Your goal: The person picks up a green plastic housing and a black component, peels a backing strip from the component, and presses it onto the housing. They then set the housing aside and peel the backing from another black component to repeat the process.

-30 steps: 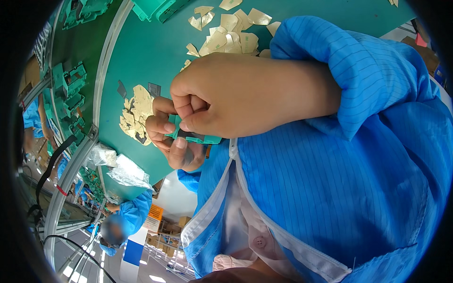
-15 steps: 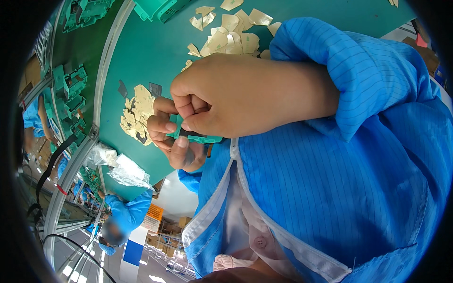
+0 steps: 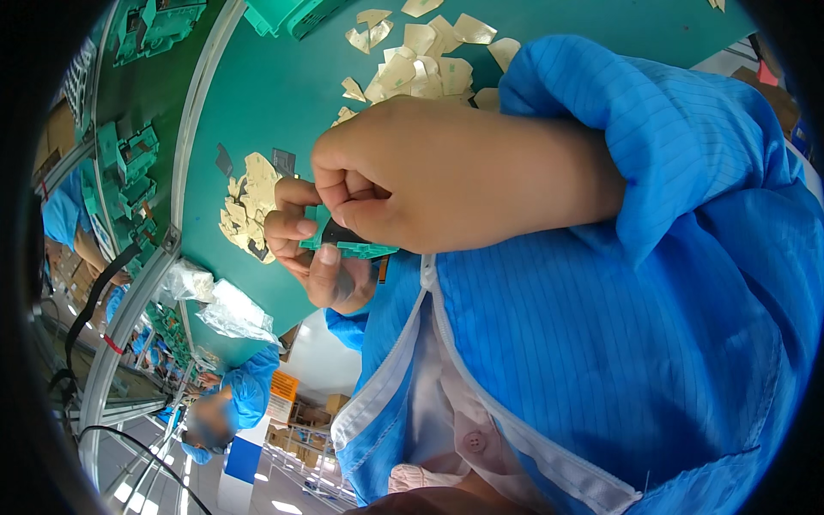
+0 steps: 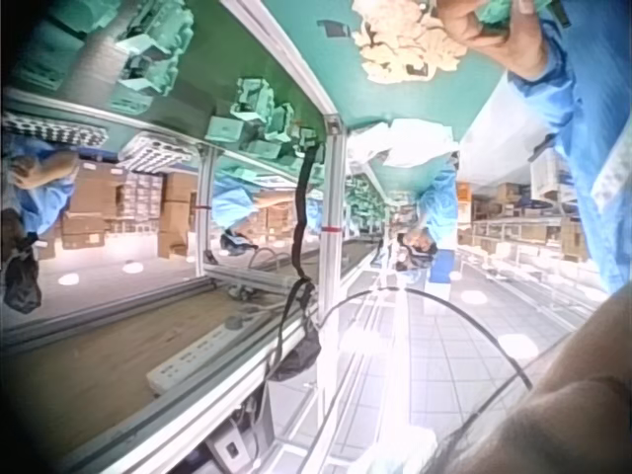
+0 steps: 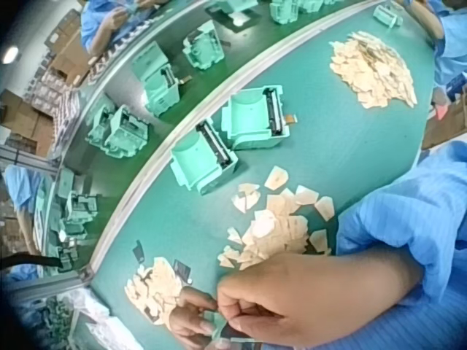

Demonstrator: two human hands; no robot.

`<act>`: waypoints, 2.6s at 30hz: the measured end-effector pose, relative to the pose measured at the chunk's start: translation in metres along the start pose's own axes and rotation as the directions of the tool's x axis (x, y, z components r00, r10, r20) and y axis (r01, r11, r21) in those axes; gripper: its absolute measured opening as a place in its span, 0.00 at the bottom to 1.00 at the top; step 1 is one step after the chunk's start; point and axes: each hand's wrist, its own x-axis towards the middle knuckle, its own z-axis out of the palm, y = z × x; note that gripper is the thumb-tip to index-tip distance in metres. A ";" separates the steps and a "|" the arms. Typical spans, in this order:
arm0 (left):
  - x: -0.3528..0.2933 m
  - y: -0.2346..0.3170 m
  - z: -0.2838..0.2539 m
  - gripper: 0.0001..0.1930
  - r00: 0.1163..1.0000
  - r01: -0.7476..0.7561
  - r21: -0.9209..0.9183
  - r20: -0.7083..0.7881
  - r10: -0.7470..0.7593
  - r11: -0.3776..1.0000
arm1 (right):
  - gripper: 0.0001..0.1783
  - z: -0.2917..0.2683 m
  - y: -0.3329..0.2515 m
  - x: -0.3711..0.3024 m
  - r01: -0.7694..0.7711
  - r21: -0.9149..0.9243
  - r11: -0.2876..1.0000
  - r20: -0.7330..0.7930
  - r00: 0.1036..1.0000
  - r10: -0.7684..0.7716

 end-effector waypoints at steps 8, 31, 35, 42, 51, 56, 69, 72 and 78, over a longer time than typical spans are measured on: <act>0.000 0.001 0.001 0.15 0.999 -0.022 0.018 0.026 0.022 1.000 | 0.03 0.001 0.001 -0.002 0.075 -0.048 0.996 -0.047 0.996 -0.077; 0.006 0.014 0.008 0.14 0.996 -0.080 0.094 -0.031 0.083 0.992 | 0.19 0.005 0.002 0.008 0.174 -0.449 0.876 -0.257 0.914 -0.313; 0.003 0.012 0.006 0.14 0.993 -0.098 -0.060 -0.066 0.094 0.993 | 0.20 -0.002 0.034 0.023 0.061 0.097 0.993 -0.164 0.985 -0.044; 0.013 0.005 -0.012 0.15 0.982 -0.175 -0.129 0.050 0.182 0.976 | 0.28 0.012 0.026 0.029 0.195 0.048 0.980 0.107 0.974 -0.199; 0.017 0.034 -0.019 0.22 0.945 -0.151 0.260 -0.247 0.217 0.954 | 0.22 0.007 -0.044 0.078 0.081 -0.425 0.901 0.293 0.955 0.053; 0.012 0.049 -0.049 0.19 0.787 0.033 0.720 -0.446 0.425 0.693 | 0.30 0.039 -0.075 0.220 0.204 -0.516 0.832 -0.011 0.970 -0.244; 0.026 0.030 -0.035 0.22 0.946 0.125 0.990 -0.098 0.307 -0.068 | 0.30 0.058 -0.065 0.391 -0.046 -0.892 0.450 -0.270 0.853 -0.447; 0.032 0.026 -0.022 0.18 0.960 0.018 0.999 -0.004 0.281 -0.045 | 0.31 0.043 -0.061 0.346 -0.090 -0.936 0.341 -0.260 0.829 -0.495; 0.029 0.017 -0.041 0.12 0.937 -0.062 0.997 0.075 0.340 -0.048 | 0.19 0.017 -0.060 0.097 0.452 -0.483 0.750 0.174 0.889 -0.424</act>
